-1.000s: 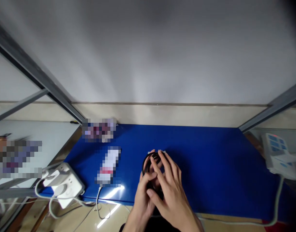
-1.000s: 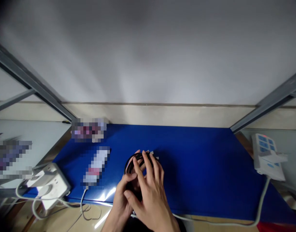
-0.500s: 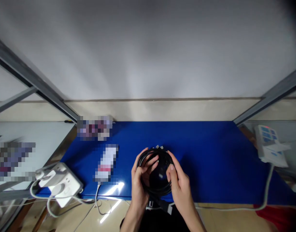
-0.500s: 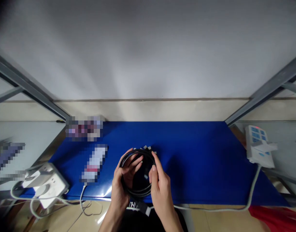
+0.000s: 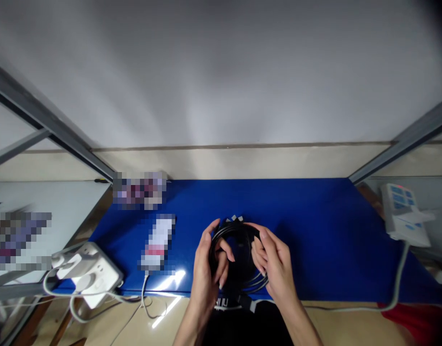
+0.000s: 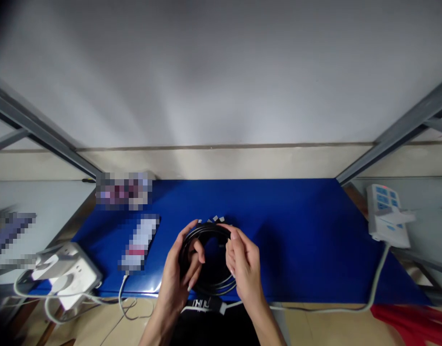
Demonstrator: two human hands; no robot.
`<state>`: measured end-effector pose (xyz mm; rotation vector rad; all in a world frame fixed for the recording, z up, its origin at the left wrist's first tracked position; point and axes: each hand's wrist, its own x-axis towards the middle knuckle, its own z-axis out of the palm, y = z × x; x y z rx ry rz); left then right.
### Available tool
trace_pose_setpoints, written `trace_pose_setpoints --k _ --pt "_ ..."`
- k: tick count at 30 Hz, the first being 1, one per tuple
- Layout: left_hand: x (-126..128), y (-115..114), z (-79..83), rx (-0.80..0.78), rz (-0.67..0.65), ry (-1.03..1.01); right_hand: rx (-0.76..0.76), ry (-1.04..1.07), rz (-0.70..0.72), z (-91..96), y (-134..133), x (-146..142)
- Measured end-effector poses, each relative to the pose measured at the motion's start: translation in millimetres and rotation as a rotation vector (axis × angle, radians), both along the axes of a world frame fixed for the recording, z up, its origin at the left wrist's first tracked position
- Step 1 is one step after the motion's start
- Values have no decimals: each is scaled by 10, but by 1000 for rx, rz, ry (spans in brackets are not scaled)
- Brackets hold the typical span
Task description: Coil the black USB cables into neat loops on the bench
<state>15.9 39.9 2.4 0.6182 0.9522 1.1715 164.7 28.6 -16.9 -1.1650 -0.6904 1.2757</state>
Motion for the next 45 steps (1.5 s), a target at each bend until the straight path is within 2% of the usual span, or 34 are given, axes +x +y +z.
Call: trace_pose_setpoints --k 6,11,17,20,23,25,30,32,36,40,42,45 --pt "-48 27 -26 -6 -105 29 -2 -54 70 4 58 93" --pt "-32 62 25 -58 -78 86 20 -126 81 -1 69 97" --pt "-101 67 81 -131 -82 -155 134 -327 -100 -45 48 61" --pt "-120 70 52 -150 -30 -313 176 -384 -67 -70 18 38" --pt "-103 82 14 -124 105 -416 87 -209 38 -109 -27 -25" --pt "-93 89 8 -113 139 -427 9 -48 59 -132 -55 -71" --pt "-134 91 34 -121 7 -299 -6 41 23 -126 -48 -73" --pt "-141 86 32 -144 0 -247 11 72 15 -102 -19 -46" --pt "-61 52 4 -224 127 -198 35 95 -12 -71 12 -41" --pt "26 4 -17 -250 294 -265 25 -28 17 -83 -32 -48" --pt "20 0 -20 -243 353 -316 29 -167 16 -101 -81 -20" --pt "-44 46 -14 -215 419 -423 91 -456 -114 -151 -176 28"
